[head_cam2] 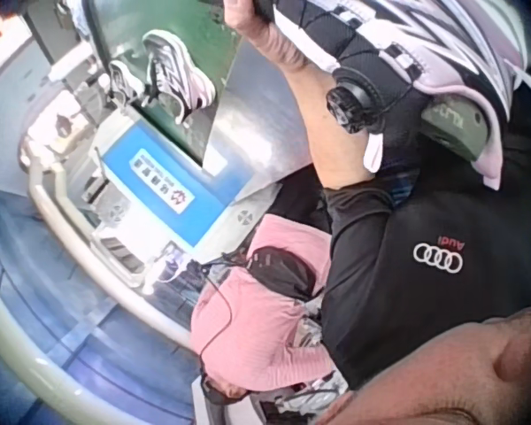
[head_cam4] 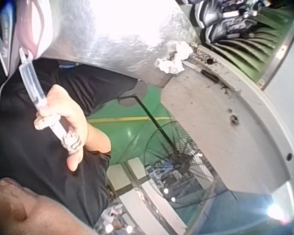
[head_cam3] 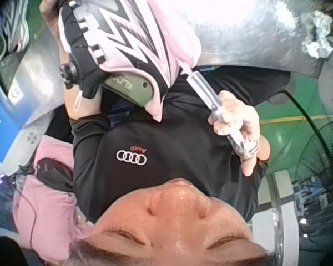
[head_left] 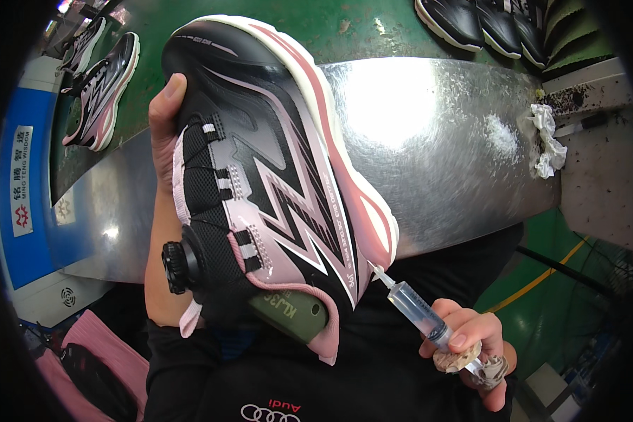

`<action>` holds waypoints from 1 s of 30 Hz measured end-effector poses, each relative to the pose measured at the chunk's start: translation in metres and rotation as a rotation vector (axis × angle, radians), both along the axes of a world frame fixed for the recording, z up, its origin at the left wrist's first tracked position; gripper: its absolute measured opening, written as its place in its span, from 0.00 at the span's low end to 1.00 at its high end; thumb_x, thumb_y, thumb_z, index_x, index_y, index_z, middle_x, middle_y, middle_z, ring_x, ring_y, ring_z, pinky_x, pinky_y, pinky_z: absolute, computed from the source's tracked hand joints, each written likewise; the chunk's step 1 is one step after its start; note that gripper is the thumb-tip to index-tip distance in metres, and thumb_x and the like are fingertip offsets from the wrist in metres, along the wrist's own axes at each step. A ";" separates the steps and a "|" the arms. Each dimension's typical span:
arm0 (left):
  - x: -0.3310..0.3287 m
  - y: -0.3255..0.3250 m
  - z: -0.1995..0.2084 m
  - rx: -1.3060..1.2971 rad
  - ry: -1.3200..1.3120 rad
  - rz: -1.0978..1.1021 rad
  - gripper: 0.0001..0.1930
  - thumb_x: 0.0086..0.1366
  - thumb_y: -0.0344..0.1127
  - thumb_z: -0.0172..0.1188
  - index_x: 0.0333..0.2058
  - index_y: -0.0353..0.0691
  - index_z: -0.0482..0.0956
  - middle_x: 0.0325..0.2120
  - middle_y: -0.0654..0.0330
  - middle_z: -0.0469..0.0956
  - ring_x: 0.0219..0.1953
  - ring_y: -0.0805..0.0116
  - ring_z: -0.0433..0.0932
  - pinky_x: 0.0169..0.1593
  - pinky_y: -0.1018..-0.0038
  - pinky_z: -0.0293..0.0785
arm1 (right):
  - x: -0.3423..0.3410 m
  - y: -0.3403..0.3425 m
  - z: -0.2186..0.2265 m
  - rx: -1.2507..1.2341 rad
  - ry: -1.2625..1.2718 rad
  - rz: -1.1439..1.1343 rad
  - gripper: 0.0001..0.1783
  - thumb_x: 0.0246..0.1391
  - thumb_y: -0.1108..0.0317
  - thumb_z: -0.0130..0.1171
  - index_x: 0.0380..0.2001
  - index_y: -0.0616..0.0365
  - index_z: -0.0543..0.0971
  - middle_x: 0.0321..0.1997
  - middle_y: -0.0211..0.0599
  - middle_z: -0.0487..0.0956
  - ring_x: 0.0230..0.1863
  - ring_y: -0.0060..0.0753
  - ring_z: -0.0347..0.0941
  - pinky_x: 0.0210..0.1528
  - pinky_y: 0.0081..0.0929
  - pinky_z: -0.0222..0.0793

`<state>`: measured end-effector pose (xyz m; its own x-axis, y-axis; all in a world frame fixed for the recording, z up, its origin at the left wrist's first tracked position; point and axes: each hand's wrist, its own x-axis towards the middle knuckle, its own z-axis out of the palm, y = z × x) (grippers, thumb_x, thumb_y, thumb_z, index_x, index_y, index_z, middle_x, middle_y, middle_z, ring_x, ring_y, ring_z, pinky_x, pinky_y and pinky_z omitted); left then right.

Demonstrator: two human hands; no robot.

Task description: The person takes shoes from a conveyor belt and applies adhesive along the seam between the upper and sole using a syringe, rotating each shoe by hand.

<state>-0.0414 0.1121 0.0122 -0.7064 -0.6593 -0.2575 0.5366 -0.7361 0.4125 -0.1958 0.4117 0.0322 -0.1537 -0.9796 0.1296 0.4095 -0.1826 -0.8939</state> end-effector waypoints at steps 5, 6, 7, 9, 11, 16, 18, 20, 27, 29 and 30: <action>-0.001 -0.002 -0.003 -0.158 0.079 -0.073 0.20 0.58 0.46 0.56 0.44 0.37 0.75 0.40 0.55 0.78 0.40 0.64 0.78 0.46 0.69 0.74 | -0.001 0.007 -0.012 -0.036 -0.020 -0.027 0.40 0.41 0.32 0.58 0.44 0.56 0.68 0.35 0.44 0.75 0.34 0.32 0.65 0.38 0.26 0.59; -0.002 -0.002 -0.004 -0.034 0.099 -0.046 0.20 0.58 0.45 0.57 0.43 0.37 0.75 0.40 0.55 0.78 0.40 0.63 0.78 0.47 0.69 0.74 | -0.001 0.008 -0.014 -0.037 -0.024 -0.031 0.40 0.41 0.32 0.58 0.44 0.56 0.68 0.35 0.44 0.75 0.34 0.32 0.65 0.38 0.26 0.59; -0.002 -0.003 -0.004 0.008 0.091 -0.041 0.19 0.58 0.45 0.57 0.43 0.37 0.75 0.40 0.55 0.78 0.40 0.63 0.78 0.47 0.68 0.74 | -0.001 0.009 -0.015 -0.041 -0.017 -0.025 0.40 0.41 0.32 0.58 0.44 0.56 0.68 0.36 0.44 0.75 0.35 0.33 0.66 0.38 0.26 0.59; -0.003 -0.003 -0.005 0.093 0.075 -0.026 0.19 0.58 0.44 0.57 0.43 0.37 0.76 0.40 0.55 0.78 0.40 0.63 0.78 0.48 0.68 0.73 | 0.000 0.010 -0.018 -0.047 -0.014 -0.022 0.40 0.40 0.32 0.59 0.44 0.56 0.68 0.36 0.44 0.75 0.35 0.33 0.67 0.38 0.26 0.59; -0.003 -0.002 -0.006 0.031 0.094 -0.027 0.18 0.58 0.44 0.57 0.42 0.37 0.76 0.39 0.55 0.78 0.40 0.63 0.78 0.48 0.68 0.73 | 0.000 0.010 -0.021 -0.069 0.006 -0.025 0.42 0.38 0.32 0.60 0.45 0.57 0.69 0.36 0.44 0.75 0.36 0.34 0.67 0.38 0.26 0.59; 0.003 -0.001 -0.007 -0.160 -0.009 0.002 0.18 0.59 0.44 0.56 0.42 0.38 0.76 0.39 0.55 0.78 0.39 0.63 0.78 0.47 0.68 0.73 | -0.005 0.012 -0.027 -0.084 0.023 0.009 0.44 0.35 0.31 0.62 0.45 0.58 0.70 0.35 0.43 0.76 0.35 0.34 0.68 0.37 0.26 0.59; 0.006 -0.003 -0.007 -0.185 -0.083 0.007 0.18 0.59 0.45 0.55 0.43 0.38 0.76 0.39 0.55 0.78 0.40 0.62 0.78 0.47 0.67 0.73 | -0.006 0.012 -0.030 -0.085 0.021 0.005 0.44 0.35 0.31 0.62 0.45 0.59 0.70 0.35 0.43 0.76 0.35 0.34 0.68 0.37 0.25 0.59; 0.010 -0.005 -0.007 -0.212 -0.154 0.006 0.19 0.59 0.45 0.54 0.43 0.37 0.75 0.40 0.54 0.78 0.40 0.62 0.78 0.47 0.67 0.73 | -0.007 0.012 -0.033 -0.092 0.023 0.000 0.45 0.34 0.31 0.63 0.45 0.59 0.70 0.35 0.42 0.76 0.36 0.33 0.68 0.37 0.25 0.59; 0.040 0.006 0.000 -0.177 -0.345 -0.052 0.23 0.61 0.48 0.49 0.47 0.36 0.72 0.43 0.51 0.76 0.42 0.57 0.77 0.49 0.62 0.72 | -0.012 0.005 -0.042 -0.114 0.038 -0.027 0.45 0.34 0.31 0.63 0.45 0.58 0.70 0.35 0.36 0.76 0.35 0.31 0.70 0.37 0.25 0.59; 0.057 0.007 0.004 -0.056 -0.387 -0.065 0.24 0.62 0.50 0.48 0.47 0.34 0.71 0.42 0.50 0.76 0.41 0.55 0.77 0.48 0.60 0.72 | -0.014 0.001 -0.044 -0.138 0.090 -0.011 0.46 0.33 0.31 0.63 0.46 0.59 0.70 0.35 0.35 0.76 0.34 0.30 0.70 0.36 0.24 0.58; 0.065 0.010 0.001 -0.065 -0.464 -0.019 0.25 0.62 0.50 0.48 0.48 0.34 0.70 0.42 0.49 0.76 0.42 0.56 0.77 0.48 0.61 0.72 | -0.015 -0.001 -0.046 -0.149 0.105 -0.013 0.46 0.32 0.31 0.64 0.46 0.59 0.70 0.35 0.35 0.76 0.33 0.29 0.70 0.36 0.24 0.58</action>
